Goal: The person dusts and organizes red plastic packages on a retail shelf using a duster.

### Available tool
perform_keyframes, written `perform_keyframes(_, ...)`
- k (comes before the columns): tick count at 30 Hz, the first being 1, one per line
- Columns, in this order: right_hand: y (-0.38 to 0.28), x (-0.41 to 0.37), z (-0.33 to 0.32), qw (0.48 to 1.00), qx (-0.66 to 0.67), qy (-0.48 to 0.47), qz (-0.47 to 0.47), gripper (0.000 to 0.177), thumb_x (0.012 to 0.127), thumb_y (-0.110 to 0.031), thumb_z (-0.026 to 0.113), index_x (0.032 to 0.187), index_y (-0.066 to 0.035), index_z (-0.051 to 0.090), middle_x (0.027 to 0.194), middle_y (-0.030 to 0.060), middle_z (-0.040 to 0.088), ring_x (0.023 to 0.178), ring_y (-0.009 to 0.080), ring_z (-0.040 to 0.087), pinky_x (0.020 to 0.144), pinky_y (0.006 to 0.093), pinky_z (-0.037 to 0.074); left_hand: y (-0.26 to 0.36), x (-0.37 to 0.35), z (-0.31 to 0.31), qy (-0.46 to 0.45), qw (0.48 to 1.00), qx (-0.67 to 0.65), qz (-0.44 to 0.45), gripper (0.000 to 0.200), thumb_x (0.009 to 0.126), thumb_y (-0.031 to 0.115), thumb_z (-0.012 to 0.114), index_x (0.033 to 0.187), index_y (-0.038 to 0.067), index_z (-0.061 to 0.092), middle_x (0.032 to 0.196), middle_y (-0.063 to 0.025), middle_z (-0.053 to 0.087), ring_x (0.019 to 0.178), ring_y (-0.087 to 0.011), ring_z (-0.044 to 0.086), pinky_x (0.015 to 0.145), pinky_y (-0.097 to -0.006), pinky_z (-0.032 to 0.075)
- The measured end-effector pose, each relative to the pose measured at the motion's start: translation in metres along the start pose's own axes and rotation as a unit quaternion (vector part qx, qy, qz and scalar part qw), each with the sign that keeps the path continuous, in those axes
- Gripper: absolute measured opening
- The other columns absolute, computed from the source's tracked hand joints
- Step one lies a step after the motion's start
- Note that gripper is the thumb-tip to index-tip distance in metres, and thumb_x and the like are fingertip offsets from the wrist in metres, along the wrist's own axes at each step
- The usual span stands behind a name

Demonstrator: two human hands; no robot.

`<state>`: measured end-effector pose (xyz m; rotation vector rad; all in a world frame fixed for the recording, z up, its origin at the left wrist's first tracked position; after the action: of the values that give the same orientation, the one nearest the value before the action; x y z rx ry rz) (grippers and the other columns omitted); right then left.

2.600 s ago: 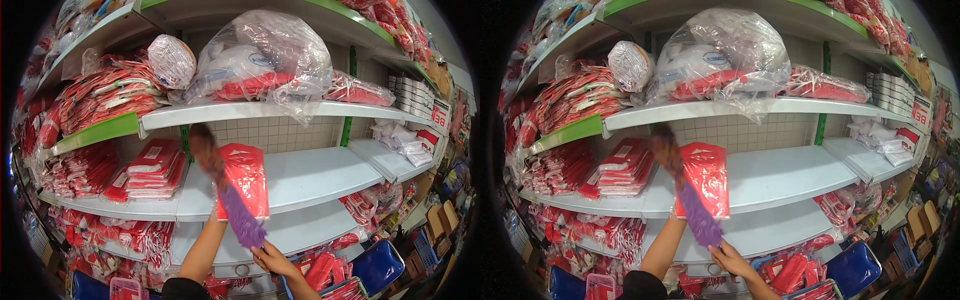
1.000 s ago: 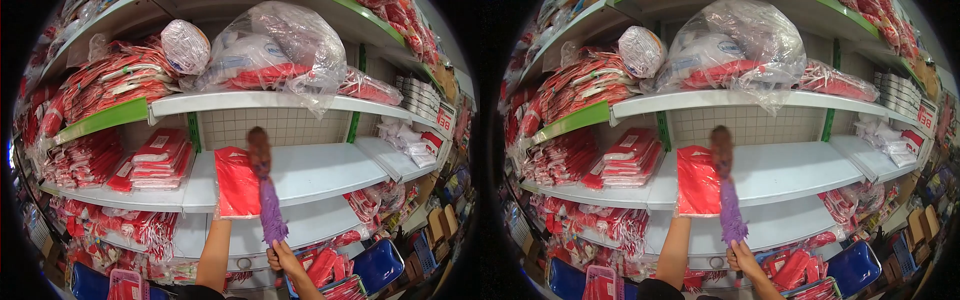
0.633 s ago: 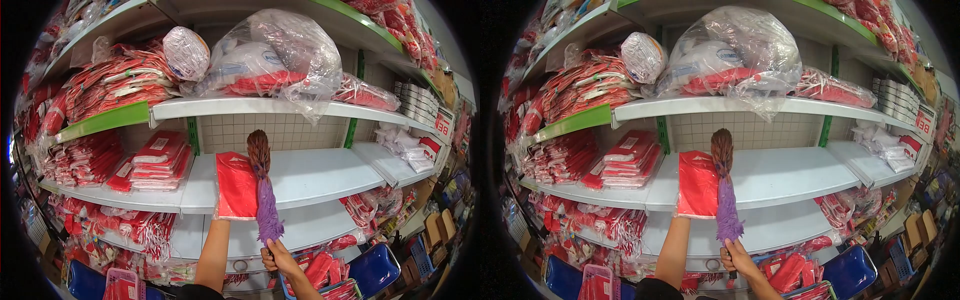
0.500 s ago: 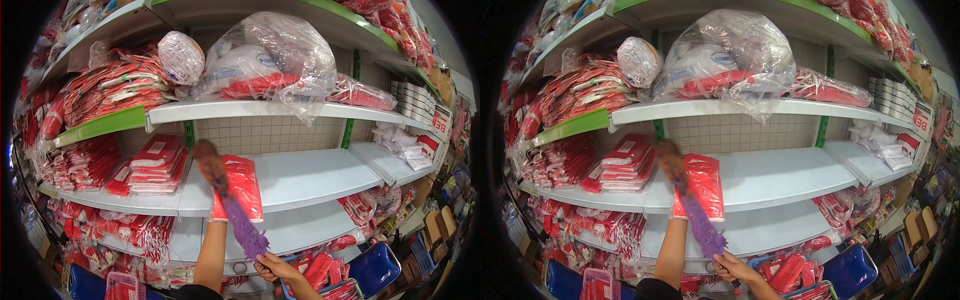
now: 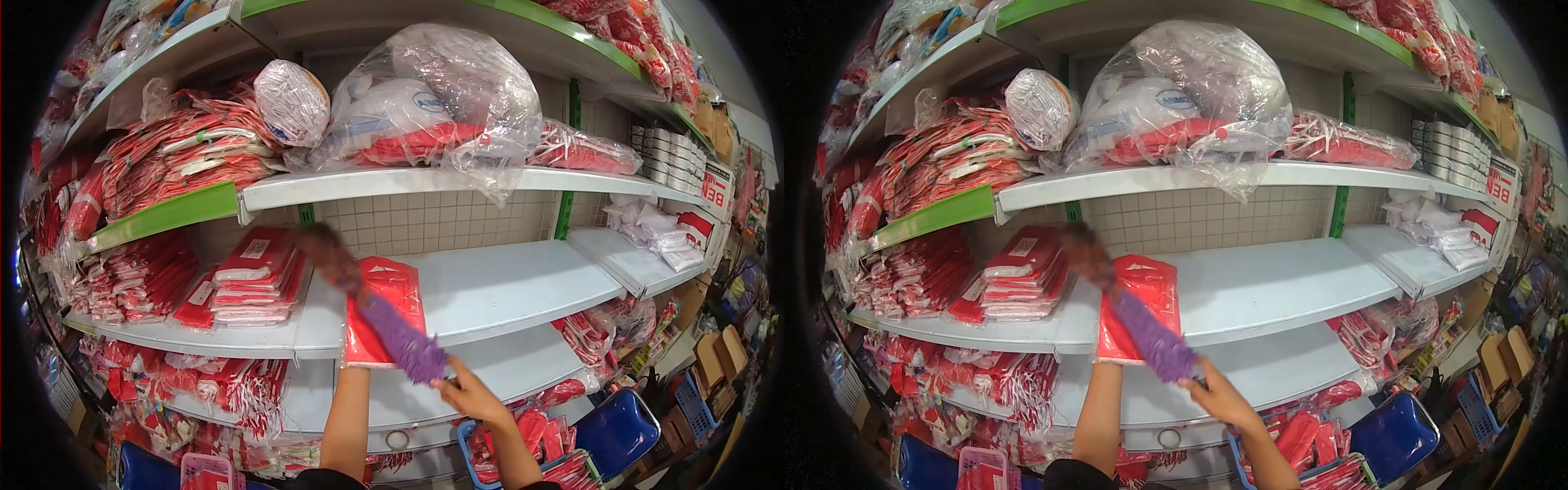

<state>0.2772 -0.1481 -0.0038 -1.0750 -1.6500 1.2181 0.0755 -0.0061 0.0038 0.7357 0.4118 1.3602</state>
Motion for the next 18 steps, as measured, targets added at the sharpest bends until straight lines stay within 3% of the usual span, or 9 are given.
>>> perform_keyframes(3,0.000,0.016,-0.010,0.968,-0.137,0.134,-0.160,0.051,0.090,-0.014,0.054,0.132,-0.001,0.028,0.064,0.0072,0.052,0.056,0.0176,0.051,0.051,0.0303,0.039,0.001,-0.001,0.003,-0.003,1.000,0.001,-0.001,0.074,0.092,0.055,0.030,0.144,0.008,0.008,0.147,-0.0115,0.024,0.130,-0.0260,0.031,0.104,-0.0409,0.030)
perform_keyframes(6,-0.020,0.024,-0.015,0.922,-0.314,0.185,-0.131,0.055,0.087,-0.007,0.052,0.133,0.003,0.025,0.081,0.0217,0.058,0.075,0.0357,0.059,0.066,0.0402,0.045,0.000,-0.003,0.001,-0.003,1.000,0.003,-0.003,0.074,0.092,0.055,0.030,0.144,0.008,0.008,0.147,-0.0114,0.024,0.130,-0.0260,0.031,0.104,-0.0410,0.031)
perform_keyframes(7,-0.017,0.029,-0.016,0.887,-0.376,0.197,-0.179,0.056,0.084,-0.004,0.051,0.133,0.005,0.026,0.098,0.0302,0.053,0.083,0.0452,0.056,0.072,0.0459,0.045,0.000,-0.004,0.001,-0.003,1.000,0.003,-0.003,0.074,0.092,0.056,0.030,0.144,0.008,0.008,0.147,-0.0113,0.024,0.130,-0.0259,0.031,0.104,-0.0411,0.031)
perform_keyframes(10,-0.031,0.033,-0.020,0.875,-0.469,0.099,-0.066,0.055,0.083,-0.002,0.050,0.132,0.007,0.029,0.108,0.0302,0.047,0.085,0.0449,0.056,0.076,0.0472,0.046,0.001,-0.005,0.002,-0.006,1.000,0.003,-0.005,0.075,0.091,0.056,0.029,0.144,0.008,0.007,0.147,-0.0112,0.024,0.130,-0.0258,0.031,0.104,-0.0412,0.031)
perform_keyframes(16,-0.038,0.046,-0.031,0.869,-0.453,0.186,-0.074,0.049,0.080,0.000,0.047,0.127,0.010,0.037,0.107,0.0294,0.048,0.086,0.0459,0.056,0.076,0.0471,0.048,0.002,-0.007,0.006,-0.014,1.000,0.007,-0.010,0.075,0.091,0.057,0.028,0.145,0.009,0.006,0.147,-0.0109,0.024,0.130,-0.0257,0.031,0.104,-0.0415,0.032)
perform_keyframes(18,-0.027,0.060,-0.032,0.855,-0.485,0.168,-0.067,0.047,0.081,-0.001,0.046,0.126,0.009,0.038,0.105,0.0287,0.049,0.086,0.0453,0.056,0.075,0.0477,0.048,0.001,-0.007,0.006,-0.015,1.000,0.007,-0.014,0.075,0.091,0.058,0.028,0.145,0.009,0.006,0.147,-0.0108,0.024,0.130,-0.0256,0.031,0.104,-0.0416,0.032)
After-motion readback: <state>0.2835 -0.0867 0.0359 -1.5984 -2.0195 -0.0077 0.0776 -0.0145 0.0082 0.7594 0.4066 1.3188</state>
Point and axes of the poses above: each hand's wrist, its own x-axis towards the middle knuckle, its own z-axis out of the palm, y = z × x, the point moved 1 cm from there along x, towards the middle knuckle
